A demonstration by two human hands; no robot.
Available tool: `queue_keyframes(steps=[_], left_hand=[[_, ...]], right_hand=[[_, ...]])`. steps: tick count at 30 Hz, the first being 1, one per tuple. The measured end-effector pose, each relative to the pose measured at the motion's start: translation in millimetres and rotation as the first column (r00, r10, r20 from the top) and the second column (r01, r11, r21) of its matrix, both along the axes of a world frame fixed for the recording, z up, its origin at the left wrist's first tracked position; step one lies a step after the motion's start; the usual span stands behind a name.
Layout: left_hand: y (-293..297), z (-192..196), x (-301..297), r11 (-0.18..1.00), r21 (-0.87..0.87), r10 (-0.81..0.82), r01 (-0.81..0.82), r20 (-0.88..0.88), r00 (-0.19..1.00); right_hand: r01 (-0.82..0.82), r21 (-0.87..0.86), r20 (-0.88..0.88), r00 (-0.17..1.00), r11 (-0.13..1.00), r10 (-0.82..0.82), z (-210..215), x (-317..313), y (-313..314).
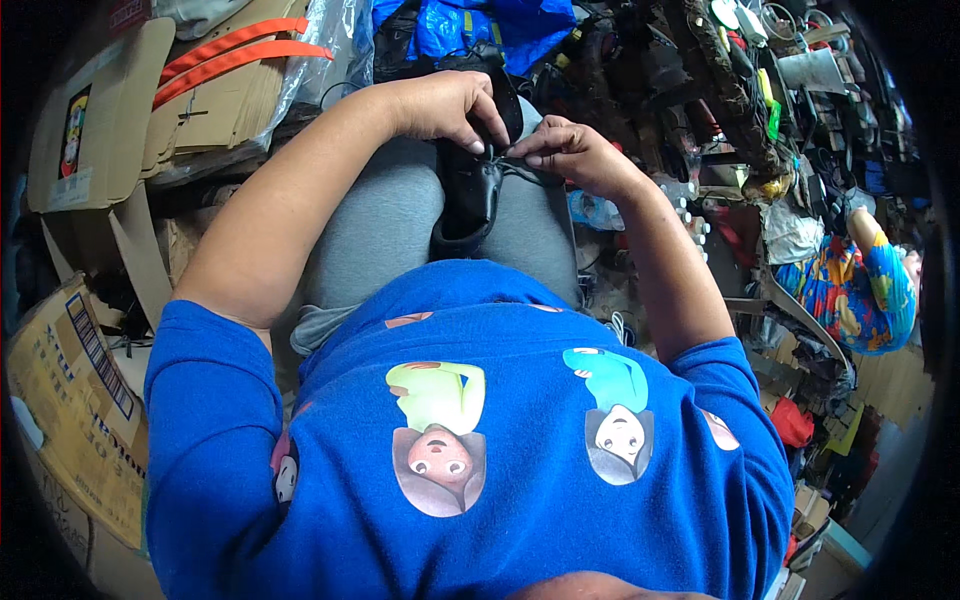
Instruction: Insert and thread laces through the eyelets of a black leather shoe.
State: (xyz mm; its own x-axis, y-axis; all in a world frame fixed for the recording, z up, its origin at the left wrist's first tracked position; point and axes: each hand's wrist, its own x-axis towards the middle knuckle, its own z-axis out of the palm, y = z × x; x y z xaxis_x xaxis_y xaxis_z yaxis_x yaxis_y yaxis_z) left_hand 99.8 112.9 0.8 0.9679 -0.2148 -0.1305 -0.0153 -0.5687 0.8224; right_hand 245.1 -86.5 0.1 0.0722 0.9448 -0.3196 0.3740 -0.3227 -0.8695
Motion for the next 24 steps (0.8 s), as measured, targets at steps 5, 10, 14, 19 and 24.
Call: queue_keyframes(steps=[5,10,14,19,24], left_hand=[[1,-2,-3,1.000,0.010,0.023,-0.023,0.024,0.999],[-3,-4,-11,0.989,0.036,0.140,-0.144,0.098,0.985],[-24,3,-53,0.835,0.108,0.450,-0.539,0.428,0.784],[22,-4,-101,0.834,0.252,0.426,-0.490,0.269,0.864],[47,-9,-125,0.728,0.245,0.551,-0.641,0.348,0.758]], right_hand=[[0.032,-0.011,-0.026,0.999,0.999,-0.032,-1,-8,2],[0.071,0.248,0.294,0.945,0.966,-0.145,-5,-37,-2],[-0.039,0.319,0.527,0.838,0.947,-0.143,1,-39,-13],[-0.036,0.298,0.568,0.810,0.954,-0.147,10,-51,-17],[-0.026,0.320,0.636,0.747,0.947,-0.194,4,-64,-24]])
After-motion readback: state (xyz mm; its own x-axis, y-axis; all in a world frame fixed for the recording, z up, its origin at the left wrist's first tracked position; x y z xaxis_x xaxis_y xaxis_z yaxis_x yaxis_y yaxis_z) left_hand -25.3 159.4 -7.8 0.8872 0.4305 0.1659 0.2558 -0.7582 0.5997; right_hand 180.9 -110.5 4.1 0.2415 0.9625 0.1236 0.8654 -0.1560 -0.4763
